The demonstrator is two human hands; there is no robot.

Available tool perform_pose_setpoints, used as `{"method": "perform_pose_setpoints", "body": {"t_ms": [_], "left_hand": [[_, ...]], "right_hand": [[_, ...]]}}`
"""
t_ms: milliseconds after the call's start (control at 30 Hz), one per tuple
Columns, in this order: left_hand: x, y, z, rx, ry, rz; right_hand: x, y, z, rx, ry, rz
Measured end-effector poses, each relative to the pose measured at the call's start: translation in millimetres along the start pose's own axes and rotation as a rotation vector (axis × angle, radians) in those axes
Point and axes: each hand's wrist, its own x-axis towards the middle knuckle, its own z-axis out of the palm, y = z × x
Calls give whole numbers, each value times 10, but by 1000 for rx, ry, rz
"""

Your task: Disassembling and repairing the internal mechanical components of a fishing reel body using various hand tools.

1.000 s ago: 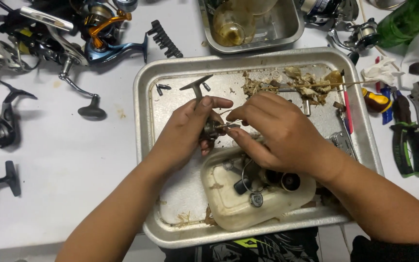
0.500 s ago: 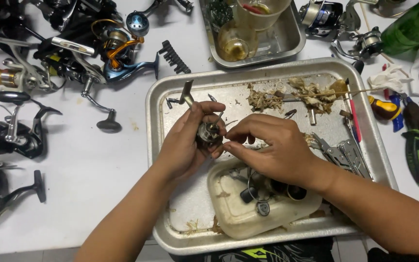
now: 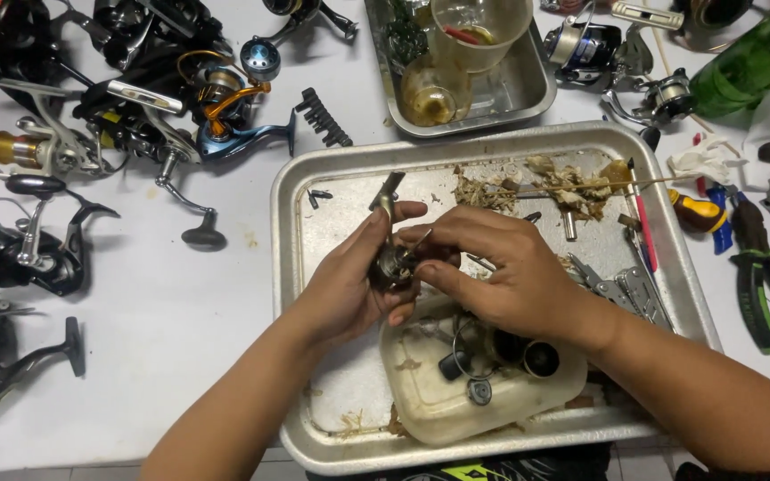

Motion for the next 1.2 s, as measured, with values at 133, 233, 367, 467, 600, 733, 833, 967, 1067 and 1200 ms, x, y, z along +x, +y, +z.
{"method": "perform_pose_setpoints", "body": {"t_ms": [133,233,367,467,600,733,833,967,1067,1200], "left_hand": [[-14,3,41,51,-111,-27],[-45,35,53,318,-54,-97],[-61,119,110,676,83,-60],[-76,125,137,866,126,119],[-125,161,128,1000,-23,307],[-112,135,80,1066,-80,342],[-99,132,76,998,-99,328],[-92,111,45,1047,-37,258],[-95,115,92,971,-35,263],[-97,109,103,840,86,173]], "right_hand": [[17,-10,-11,1,12,6],[20,-42,-39,-11,16,5],[29,-39,-119,-41,43,88],[48,-34,-166,-71,75,88],[78,-38,-224,-85,5,96],[60,-5,-197,-80,-27,71],[64,8,-194,-81,-51,110],[51,48,-193,-98,-47,154],[36,65,-176,-120,-21,137],[-5,103,-188,-192,53,109]]}}
